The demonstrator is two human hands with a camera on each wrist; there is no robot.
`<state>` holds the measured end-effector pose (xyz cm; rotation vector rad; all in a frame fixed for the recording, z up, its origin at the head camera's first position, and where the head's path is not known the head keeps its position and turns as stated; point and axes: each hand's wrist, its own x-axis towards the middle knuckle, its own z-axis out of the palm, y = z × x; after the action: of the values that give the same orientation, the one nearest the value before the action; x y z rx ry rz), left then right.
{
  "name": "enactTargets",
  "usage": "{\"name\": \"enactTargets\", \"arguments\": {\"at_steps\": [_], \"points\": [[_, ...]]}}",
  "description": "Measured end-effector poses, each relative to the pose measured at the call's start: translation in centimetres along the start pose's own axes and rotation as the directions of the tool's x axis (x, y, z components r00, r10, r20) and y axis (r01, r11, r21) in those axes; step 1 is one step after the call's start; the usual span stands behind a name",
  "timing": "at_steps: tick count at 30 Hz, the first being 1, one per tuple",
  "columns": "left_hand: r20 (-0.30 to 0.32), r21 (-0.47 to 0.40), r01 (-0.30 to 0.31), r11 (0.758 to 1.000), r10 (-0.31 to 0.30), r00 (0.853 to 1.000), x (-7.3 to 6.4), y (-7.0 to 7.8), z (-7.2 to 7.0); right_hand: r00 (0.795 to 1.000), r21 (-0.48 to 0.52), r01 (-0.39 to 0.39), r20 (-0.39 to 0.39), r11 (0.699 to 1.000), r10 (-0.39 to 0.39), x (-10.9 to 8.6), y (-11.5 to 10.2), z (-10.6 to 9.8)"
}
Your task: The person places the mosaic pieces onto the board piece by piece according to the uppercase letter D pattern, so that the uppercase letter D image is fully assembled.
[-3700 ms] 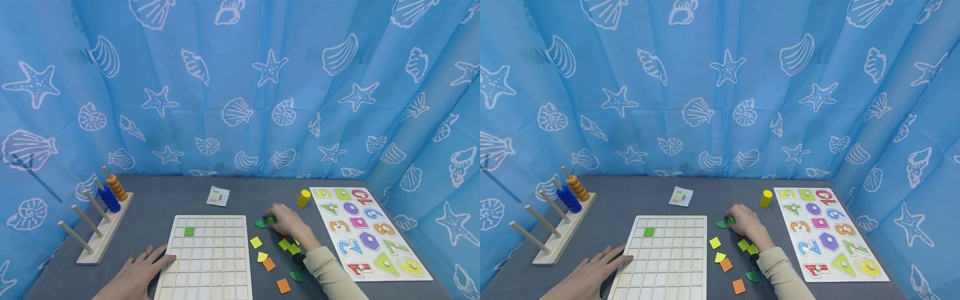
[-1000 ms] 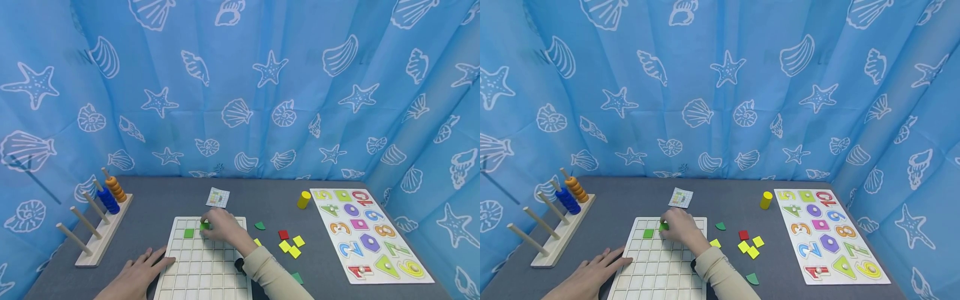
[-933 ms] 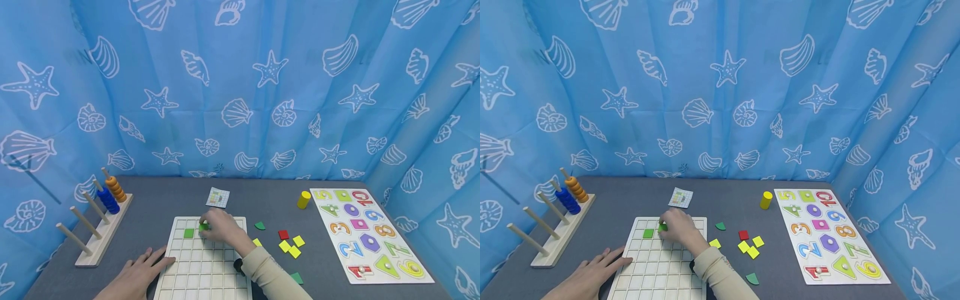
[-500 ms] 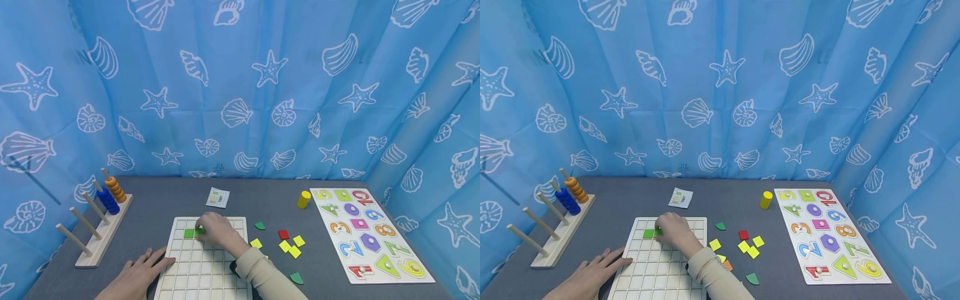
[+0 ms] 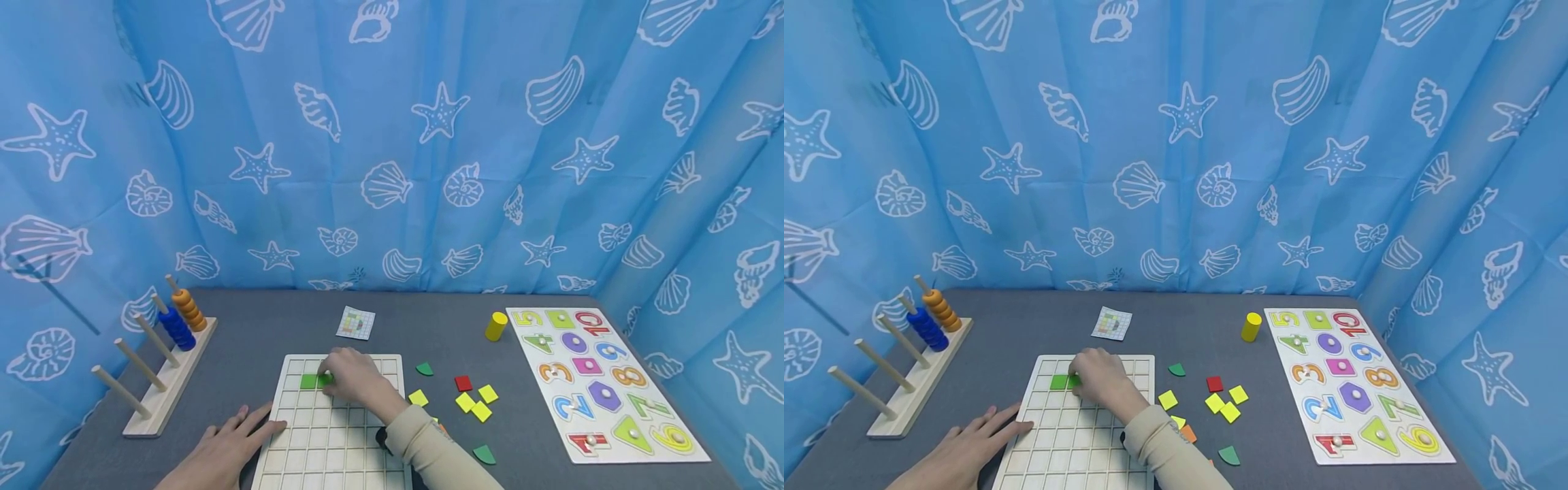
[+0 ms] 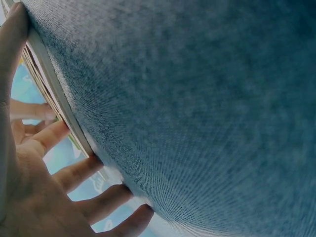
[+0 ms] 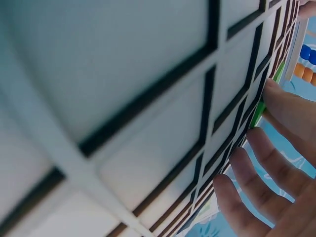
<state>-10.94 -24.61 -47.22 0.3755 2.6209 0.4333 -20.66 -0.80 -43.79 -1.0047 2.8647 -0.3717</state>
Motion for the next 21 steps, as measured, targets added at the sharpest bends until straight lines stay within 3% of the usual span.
{"name": "enactTargets", "arguments": {"at_steps": [7, 21], "points": [[0.003, 0.003, -0.001, 1.000, 0.001, 1.000, 0.0, 0.1, -0.1, 0.999, -0.021, 0.035, -0.011, 0.999, -0.035, -0.3, 0.1, 0.1], [0.001, -0.004, 0.004, 1.000, -0.004, 1.000, -0.1, 0.2, 0.0, 1.000, 0.014, 0.015, 0.022, 1.000, -0.016, -1.2, 0.2, -1.0]]}}
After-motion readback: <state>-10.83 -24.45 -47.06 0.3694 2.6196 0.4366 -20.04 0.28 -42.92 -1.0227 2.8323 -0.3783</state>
